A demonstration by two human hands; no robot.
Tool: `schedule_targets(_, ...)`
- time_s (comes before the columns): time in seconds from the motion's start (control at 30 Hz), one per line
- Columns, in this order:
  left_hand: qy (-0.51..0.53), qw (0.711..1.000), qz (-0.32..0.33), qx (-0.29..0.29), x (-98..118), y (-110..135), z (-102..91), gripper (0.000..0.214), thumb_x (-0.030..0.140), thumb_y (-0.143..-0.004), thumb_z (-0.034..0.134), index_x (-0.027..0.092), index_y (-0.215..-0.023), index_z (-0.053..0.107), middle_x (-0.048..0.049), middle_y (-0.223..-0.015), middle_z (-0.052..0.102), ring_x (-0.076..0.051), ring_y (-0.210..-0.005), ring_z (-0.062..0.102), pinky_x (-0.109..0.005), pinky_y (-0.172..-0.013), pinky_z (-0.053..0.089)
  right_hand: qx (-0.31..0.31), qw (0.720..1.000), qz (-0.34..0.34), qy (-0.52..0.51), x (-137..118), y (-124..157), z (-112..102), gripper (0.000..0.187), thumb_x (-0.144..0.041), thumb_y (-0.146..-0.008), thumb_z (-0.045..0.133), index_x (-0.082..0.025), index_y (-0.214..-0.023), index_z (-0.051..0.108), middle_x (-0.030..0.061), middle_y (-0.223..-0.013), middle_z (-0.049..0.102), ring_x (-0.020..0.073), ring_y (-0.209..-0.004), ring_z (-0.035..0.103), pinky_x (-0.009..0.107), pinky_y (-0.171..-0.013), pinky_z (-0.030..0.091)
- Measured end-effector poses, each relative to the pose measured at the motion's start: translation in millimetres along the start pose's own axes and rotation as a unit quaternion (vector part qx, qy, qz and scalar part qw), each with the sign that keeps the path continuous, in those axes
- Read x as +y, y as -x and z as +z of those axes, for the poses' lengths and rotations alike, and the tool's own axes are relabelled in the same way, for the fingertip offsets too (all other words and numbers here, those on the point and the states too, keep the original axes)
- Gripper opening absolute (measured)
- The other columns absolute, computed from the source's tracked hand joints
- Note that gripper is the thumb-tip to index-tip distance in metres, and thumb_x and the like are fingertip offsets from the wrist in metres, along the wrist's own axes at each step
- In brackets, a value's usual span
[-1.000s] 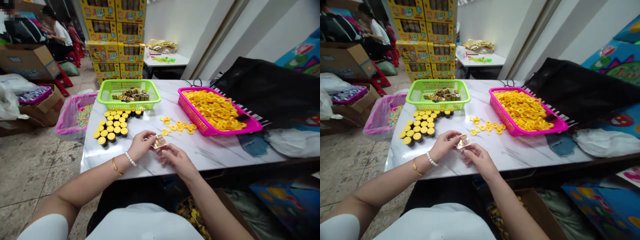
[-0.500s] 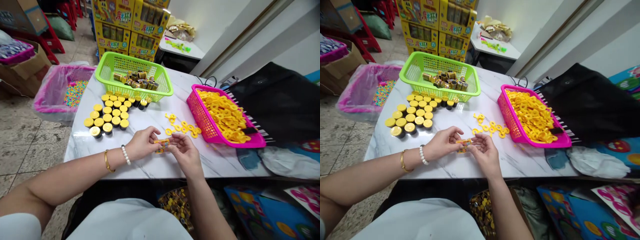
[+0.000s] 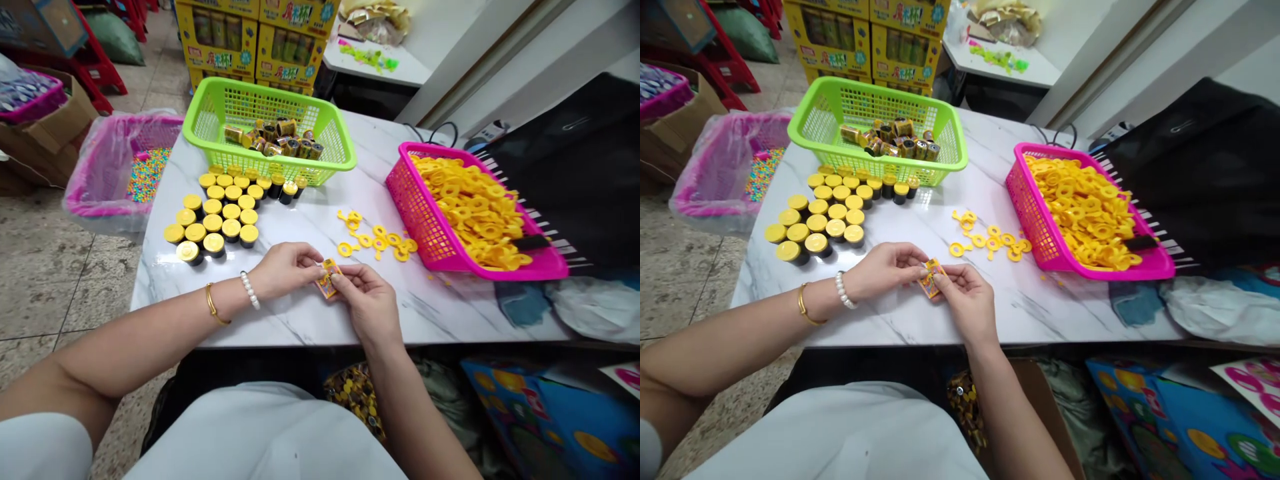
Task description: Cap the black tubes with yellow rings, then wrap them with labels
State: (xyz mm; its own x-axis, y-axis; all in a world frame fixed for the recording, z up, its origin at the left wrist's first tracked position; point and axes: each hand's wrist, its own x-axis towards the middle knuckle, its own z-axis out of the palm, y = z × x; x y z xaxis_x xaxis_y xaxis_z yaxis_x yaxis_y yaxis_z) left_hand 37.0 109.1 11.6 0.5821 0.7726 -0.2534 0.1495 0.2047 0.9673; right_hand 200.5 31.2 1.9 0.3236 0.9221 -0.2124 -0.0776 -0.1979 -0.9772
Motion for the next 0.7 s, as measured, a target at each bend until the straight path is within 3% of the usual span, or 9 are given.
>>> schedule_targets(0.17, 0.029, 0.999, -0.03, -0.021, 2.1, -1.1, -1.7, 0.012, 0.016, -0.077, 0.075, 0.014, -0.081, 0.064, 0.0007, -0.065, 0.067, -0.011, -0.058, 0.061, -0.023, -0.057, 0.049, -0.012, 1.0, 0.012, 0.015, -1.3, -0.3, 1.8, 0.036, -0.043, -0.066, 0.089, -0.017, -0.076, 0.067, 0.0016, -0.064, 0.073, 0.0113, -0.046, 0.063, 0.02, -0.041, 0.051)
schedule_targets(0.33, 0.019, 0.998, -0.033, 0.045, 1.5, -1.2, -0.7, 0.008, 0.009, -0.077, 0.071, 0.014, -0.081, 0.065, 0.0008, -0.064, 0.067, -0.011, -0.058, 0.062, -0.021, -0.055, 0.048, -0.041, 0.999, 0.019, 0.028, -1.7, -1.4, 0.6, 0.037, -0.043, -0.064, 0.09, -0.017, -0.072, 0.065, 0.0022, -0.064, 0.074, 0.013, -0.051, 0.068, 0.021, -0.051, 0.057)
schedule_targets(0.43, 0.001, 0.998, -0.028, 0.055, -0.5, -1.0, 0.4, 0.008, 0.009, -0.077, 0.07, 0.015, -0.082, 0.067, -0.0011, -0.068, 0.07, -0.012, -0.061, 0.065, -0.022, -0.057, 0.05, -0.032, 0.999, 0.014, 0.027, -0.6, -0.1, 0.1, 0.037, -0.042, -0.063, 0.09, -0.017, -0.074, 0.065, 0.0023, -0.067, 0.075, 0.0135, -0.053, 0.07, 0.021, -0.053, 0.057)
schedule_targets(0.7, 0.043, 0.992, -0.077, 0.094, 7.6, -1.9, -3.7, 0.008, 0.007, -0.081, 0.07, 0.013, -0.077, 0.065, -0.0007, -0.06, 0.068, -0.011, -0.05, 0.061, -0.022, -0.052, 0.05, -0.017, 0.998, -0.028, 0.057, 5.4, 4.0, -7.0, 0.026, -0.035, -0.071, 0.084, -0.018, -0.071, 0.064, -0.0011, -0.057, 0.067, 0.0096, -0.049, 0.061, 0.02, -0.053, 0.052)
